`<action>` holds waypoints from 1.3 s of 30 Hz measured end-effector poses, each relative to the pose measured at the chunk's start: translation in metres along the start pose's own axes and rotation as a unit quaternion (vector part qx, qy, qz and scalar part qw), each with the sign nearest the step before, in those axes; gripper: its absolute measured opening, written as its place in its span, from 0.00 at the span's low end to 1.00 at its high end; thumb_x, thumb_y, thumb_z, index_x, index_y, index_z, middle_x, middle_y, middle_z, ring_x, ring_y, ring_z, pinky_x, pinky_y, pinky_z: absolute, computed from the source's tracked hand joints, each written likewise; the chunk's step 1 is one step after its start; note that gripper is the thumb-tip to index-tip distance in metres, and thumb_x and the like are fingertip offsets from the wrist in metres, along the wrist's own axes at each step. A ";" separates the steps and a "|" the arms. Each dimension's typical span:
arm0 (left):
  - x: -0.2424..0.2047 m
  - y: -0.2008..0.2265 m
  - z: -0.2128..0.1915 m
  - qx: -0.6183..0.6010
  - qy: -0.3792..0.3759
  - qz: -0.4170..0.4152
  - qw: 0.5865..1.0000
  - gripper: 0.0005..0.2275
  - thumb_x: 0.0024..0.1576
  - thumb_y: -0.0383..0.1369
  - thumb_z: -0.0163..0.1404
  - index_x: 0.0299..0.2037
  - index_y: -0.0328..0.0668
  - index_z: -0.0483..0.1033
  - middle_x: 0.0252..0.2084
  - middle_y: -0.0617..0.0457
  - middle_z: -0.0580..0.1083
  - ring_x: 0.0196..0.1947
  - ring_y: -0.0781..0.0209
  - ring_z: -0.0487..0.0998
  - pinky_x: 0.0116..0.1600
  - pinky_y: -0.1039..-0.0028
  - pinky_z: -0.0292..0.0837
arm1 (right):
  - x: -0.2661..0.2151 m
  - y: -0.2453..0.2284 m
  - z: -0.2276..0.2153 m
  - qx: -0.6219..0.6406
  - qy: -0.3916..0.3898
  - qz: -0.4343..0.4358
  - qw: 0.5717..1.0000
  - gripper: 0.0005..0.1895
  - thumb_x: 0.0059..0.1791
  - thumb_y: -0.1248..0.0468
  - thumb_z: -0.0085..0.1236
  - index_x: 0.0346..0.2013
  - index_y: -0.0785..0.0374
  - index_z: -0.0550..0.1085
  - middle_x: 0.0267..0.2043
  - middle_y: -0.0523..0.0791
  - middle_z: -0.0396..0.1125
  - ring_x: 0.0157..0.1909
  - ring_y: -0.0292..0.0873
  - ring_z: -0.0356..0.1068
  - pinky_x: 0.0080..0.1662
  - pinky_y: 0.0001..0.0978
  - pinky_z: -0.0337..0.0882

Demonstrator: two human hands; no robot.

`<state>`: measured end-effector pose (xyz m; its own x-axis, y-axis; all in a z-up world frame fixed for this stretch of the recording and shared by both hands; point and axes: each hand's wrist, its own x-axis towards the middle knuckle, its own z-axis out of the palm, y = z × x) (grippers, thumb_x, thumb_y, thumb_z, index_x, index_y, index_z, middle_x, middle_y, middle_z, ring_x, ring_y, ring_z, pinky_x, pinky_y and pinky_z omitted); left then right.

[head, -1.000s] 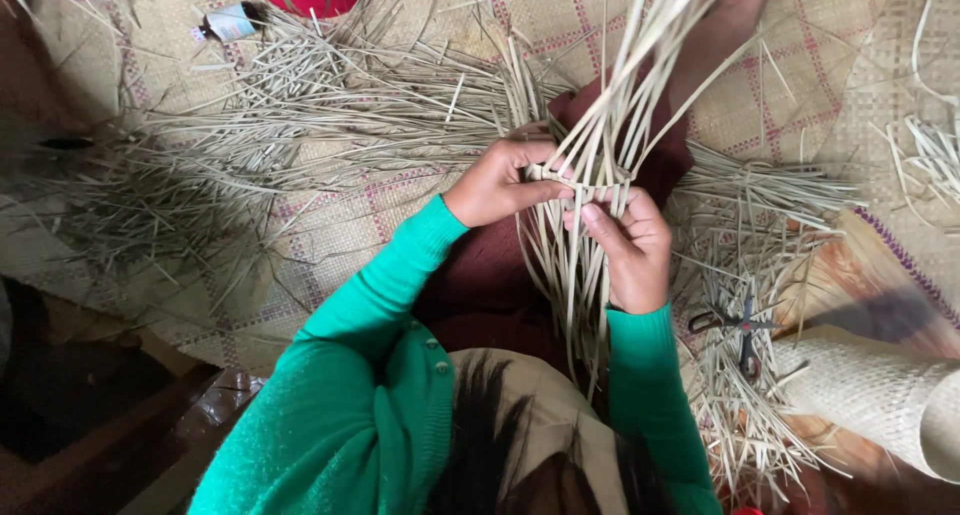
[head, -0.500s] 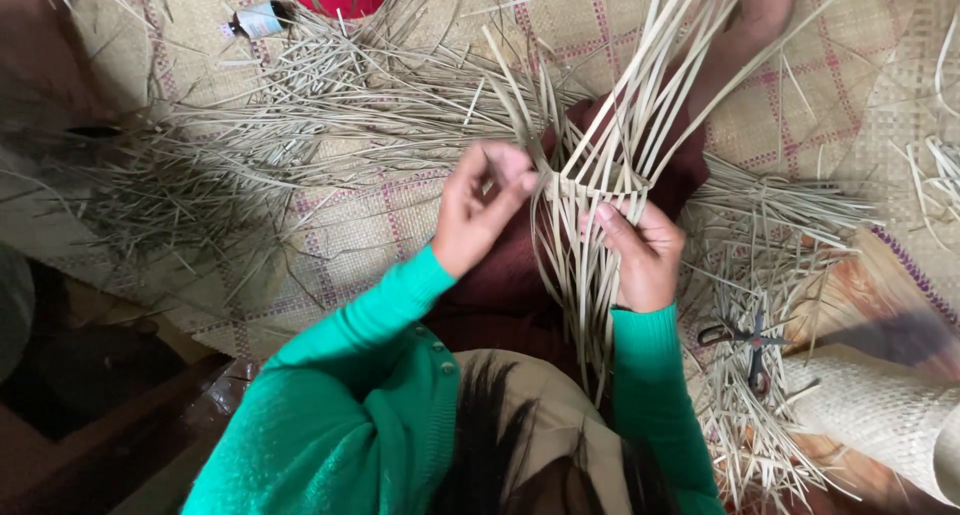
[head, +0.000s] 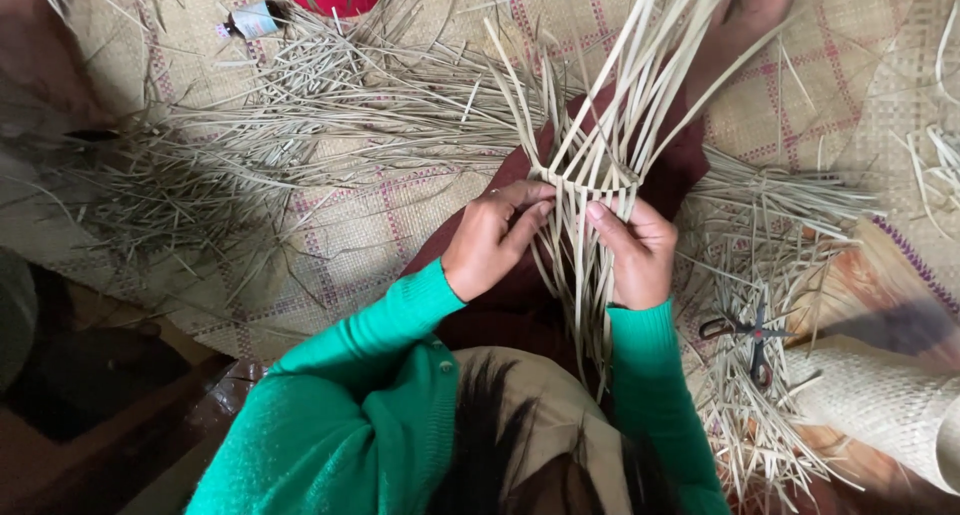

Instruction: A person is weaving thin straw or palm fibers together to refine the structure of a basket.

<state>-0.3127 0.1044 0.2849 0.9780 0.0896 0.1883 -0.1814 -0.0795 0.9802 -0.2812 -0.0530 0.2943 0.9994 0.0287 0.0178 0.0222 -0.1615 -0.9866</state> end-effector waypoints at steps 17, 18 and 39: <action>0.008 -0.033 0.028 -0.291 -0.018 -0.047 0.955 0.04 0.54 0.26 0.45 0.32 0.33 0.71 0.26 0.52 0.73 0.28 0.72 0.69 0.34 0.82 0.68 | 0.001 -0.005 -0.001 0.028 -0.039 -0.003 0.999 0.04 0.40 0.70 0.57 0.23 0.69 0.72 0.17 0.48 0.63 0.23 0.35 0.64 0.27 0.21 0.65; 0.010 -0.033 0.028 -0.277 -0.022 -0.039 0.960 0.04 0.53 0.26 0.45 0.29 0.33 0.70 0.23 0.51 0.72 0.26 0.73 0.69 0.31 0.83 0.68 | 0.001 -0.007 0.000 0.029 -0.041 -0.003 0.999 0.04 0.40 0.70 0.57 0.23 0.69 0.72 0.18 0.49 0.63 0.23 0.36 0.64 0.27 0.21 0.66; 0.000 -0.007 0.019 0.048 -0.011 0.023 0.999 0.06 0.52 0.29 0.45 0.30 0.32 0.69 0.23 0.39 0.70 0.27 0.39 0.73 0.32 0.62 0.69 | 0.007 0.020 -0.013 0.042 -0.022 0.015 0.999 0.04 0.41 0.71 0.57 0.25 0.69 0.71 0.19 0.48 0.63 0.22 0.34 0.63 0.28 0.25 0.68</action>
<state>-0.3097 0.0865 0.2771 0.9713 0.0614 0.2296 -0.2158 -0.1778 0.9601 -0.2733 -0.0685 0.2769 0.9974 0.0696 -0.0170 -0.0114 -0.0795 -0.9968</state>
